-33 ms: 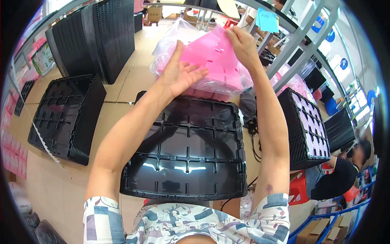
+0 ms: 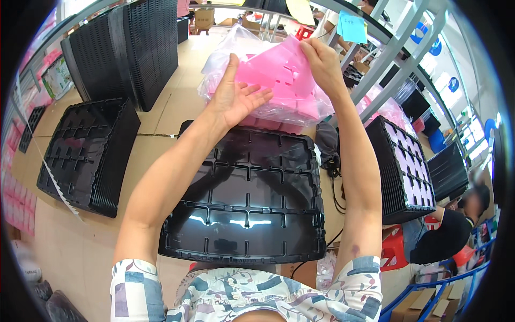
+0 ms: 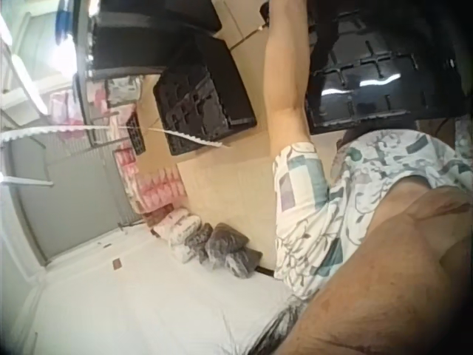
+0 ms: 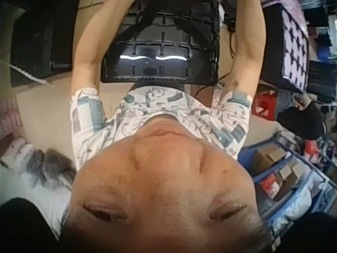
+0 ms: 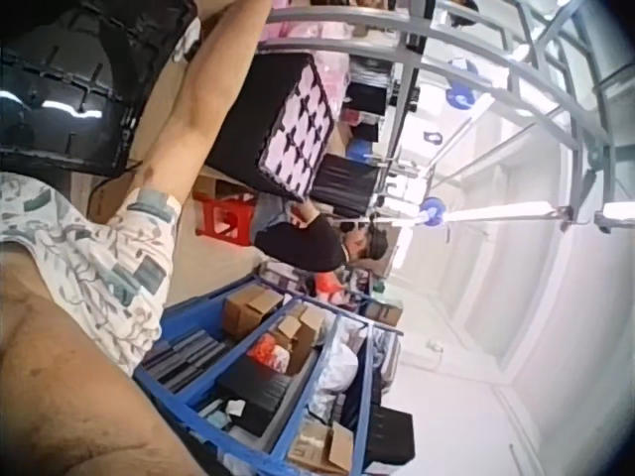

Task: The person assembles black plastic trays by applying white adhesive strips to the underside of the tray base. They then place pink foam inserts into the tray and press them down to secure them. The process is repeated for multiple units.

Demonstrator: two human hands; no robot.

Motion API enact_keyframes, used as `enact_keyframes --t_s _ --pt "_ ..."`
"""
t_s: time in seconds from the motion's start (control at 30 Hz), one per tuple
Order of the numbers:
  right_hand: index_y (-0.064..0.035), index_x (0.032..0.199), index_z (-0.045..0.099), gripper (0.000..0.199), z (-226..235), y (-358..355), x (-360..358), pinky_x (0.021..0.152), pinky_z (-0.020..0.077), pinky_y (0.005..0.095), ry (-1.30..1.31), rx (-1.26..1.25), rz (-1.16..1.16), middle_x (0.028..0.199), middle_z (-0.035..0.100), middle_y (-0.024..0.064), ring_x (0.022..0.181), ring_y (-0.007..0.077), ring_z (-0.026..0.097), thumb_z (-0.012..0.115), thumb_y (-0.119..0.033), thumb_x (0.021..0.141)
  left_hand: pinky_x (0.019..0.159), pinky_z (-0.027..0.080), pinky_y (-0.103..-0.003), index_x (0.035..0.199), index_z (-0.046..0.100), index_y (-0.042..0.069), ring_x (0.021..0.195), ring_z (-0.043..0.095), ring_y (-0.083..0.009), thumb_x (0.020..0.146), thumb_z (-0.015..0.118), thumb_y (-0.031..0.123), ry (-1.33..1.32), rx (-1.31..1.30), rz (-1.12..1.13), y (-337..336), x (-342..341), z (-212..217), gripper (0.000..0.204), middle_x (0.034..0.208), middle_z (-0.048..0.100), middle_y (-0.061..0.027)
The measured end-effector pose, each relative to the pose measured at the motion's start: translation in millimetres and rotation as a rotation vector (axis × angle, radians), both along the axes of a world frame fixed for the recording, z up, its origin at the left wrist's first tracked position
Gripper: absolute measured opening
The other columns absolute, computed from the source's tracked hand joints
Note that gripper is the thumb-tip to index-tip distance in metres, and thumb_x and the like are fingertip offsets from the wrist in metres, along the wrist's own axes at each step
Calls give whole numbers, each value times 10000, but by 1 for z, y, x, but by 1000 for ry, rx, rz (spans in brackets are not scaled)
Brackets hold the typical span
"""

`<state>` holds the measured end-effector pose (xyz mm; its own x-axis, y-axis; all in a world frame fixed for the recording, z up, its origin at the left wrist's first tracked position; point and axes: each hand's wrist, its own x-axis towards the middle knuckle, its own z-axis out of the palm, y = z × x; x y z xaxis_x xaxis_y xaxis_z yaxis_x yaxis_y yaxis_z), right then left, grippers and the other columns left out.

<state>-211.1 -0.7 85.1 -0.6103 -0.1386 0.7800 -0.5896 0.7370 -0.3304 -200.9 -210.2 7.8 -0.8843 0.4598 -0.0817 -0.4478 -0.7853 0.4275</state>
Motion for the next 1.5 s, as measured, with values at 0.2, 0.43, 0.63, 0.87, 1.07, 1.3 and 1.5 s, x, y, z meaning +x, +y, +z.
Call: enact_keyframes --t_s 0.2,0.43,0.63,0.87,1.07,1.3,1.5 --pt "31 930 671 233 -25 26 40 627 456 302 -231 -22 73 691 618 98 648 138 564 604 -191 953 905 542 -436 1193 483 7 1016 566 -301 916 679 271 212 -202 184 -10 -10 -8 430 1116 507 -147" --pt "26 962 671 222 -50 20 83 636 430 262 -144 -243 71 703 594 27 691 73 515 619 -189 964 873 558 -442 1184 506 27 1020 544 -261 932 631 380 -177 -228 17 3 21 -16 451 1136 522 -151" --pt "40 926 676 239 -49 35 98 653 416 230 -279 -331 168 751 588 -40 715 49 496 606 -182 981 840 499 -416 1311 413 45 938 524 -263 762 789 489 215 -240 -24 2 4 -38 800 1127 463 -168" --pt "-11 934 691 222 -79 57 116 674 407 206 -404 -625 301 786 613 -58 732 31 517 602 -207 991 838 485 -368 1211 529 66 1070 546 -238 756 797 514 -102 75 -44 19 37 -35 692 1178 555 -180" --pt "-24 1002 694 240 -89 68 116 740 426 225 -449 -616 309 850 635 -31 774 55 535 583 -236 1001 952 526 -422 1200 533 21 1001 632 -262 851 768 258 186 30 -18 40 58 -32 483 1097 634 -146" --pt "85 1389 379 689 -120 72 171 990 484 452 -588 -1246 166 1396 441 243 1305 326 445 476 -482 1011 1009 493 -585 1275 429 -14 1202 548 -389 842 724 59 214 30 -26 1 43 -17 530 1241 539 -184" --pt "126 1487 87 1035 -128 57 191 903 528 472 -884 -1314 383 1485 296 319 1291 379 486 486 -653 936 1039 460 -603 1373 377 -6 1269 502 -386 895 650 82 356 -8 -78 -15 61 5 558 1366 489 -206"
